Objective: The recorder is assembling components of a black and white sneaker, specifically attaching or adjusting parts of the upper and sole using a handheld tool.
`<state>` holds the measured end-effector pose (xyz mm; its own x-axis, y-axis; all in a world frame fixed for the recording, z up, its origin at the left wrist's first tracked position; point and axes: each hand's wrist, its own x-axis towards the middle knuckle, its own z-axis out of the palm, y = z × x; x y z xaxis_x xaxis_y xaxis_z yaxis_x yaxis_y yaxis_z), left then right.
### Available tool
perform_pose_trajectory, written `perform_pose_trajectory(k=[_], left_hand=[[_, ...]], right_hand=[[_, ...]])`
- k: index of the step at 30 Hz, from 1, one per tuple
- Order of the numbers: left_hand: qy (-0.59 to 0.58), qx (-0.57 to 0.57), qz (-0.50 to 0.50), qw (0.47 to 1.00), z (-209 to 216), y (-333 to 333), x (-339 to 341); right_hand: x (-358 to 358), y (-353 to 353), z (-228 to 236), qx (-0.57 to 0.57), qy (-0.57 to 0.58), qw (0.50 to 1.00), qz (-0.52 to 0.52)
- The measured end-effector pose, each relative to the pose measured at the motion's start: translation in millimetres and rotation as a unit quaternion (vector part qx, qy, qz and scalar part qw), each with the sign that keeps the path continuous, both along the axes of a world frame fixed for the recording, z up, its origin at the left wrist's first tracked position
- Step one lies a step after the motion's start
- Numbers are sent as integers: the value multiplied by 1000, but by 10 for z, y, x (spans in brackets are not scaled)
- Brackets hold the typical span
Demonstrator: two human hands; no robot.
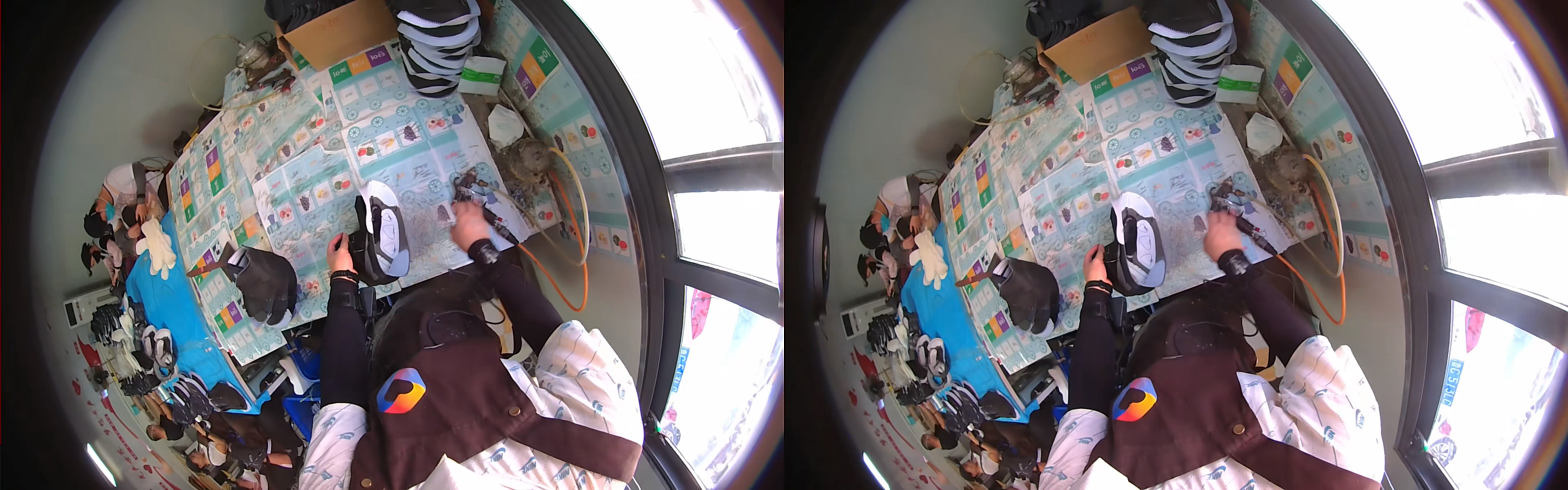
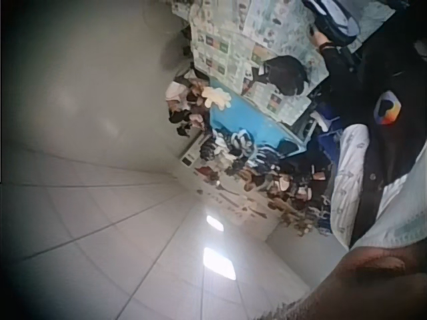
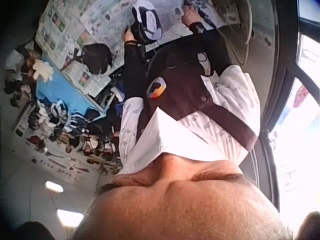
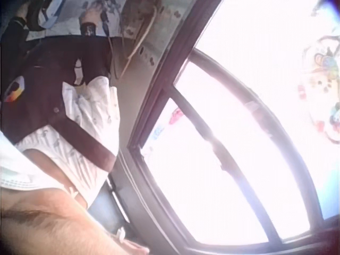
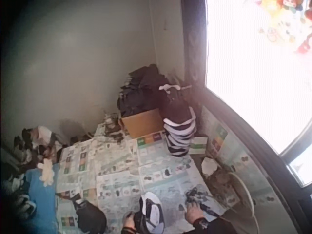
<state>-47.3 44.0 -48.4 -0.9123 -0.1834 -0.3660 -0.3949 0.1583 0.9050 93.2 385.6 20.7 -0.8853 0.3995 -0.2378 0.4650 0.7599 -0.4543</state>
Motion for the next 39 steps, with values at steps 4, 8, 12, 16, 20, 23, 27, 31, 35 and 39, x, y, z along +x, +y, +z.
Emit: perform_pose_trajectory(k=[4, 8, 12, 16, 20, 23, 27, 31, 35, 39], left_hand=[[-72, 73, 2, 995, 251, 270, -19], [-108, 119, -22, 987, 477, 419, -38], [-107, 81, -24, 991, 459, 308, -5], [-87, -2, -31, 996, 288, 166, -26], [-113, 11, -38, 993, 279, 338, -105], [-120, 26, -36, 992, 226, 293, -155], [-109, 11, -31, 994, 118, 184, -151], [-103, -4, -40, 994, 120, 222, -143], [-104, 7, -35, 994, 194, 264, -101], [-102, 10, -31, 994, 233, 295, -101]], right_hand=[[105, 720, -267, 191, 44, 980, 29], [83, 991, -551, 178, 38, 976, 115], [12, 785, -264, 75, 97, 991, 51], [89, 414, 387, -177, 127, 973, 77], [202, 0, 617, -267, 38, 946, 177], [141, -153, 677, -268, 41, 943, 191], [73, -164, 769, -221, 76, 967, 97], [143, -96, 722, -229, 19, 950, 209], [145, -101, 796, -232, 70, 963, 119], [153, -13, 782, -227, 13, 950, 216]])
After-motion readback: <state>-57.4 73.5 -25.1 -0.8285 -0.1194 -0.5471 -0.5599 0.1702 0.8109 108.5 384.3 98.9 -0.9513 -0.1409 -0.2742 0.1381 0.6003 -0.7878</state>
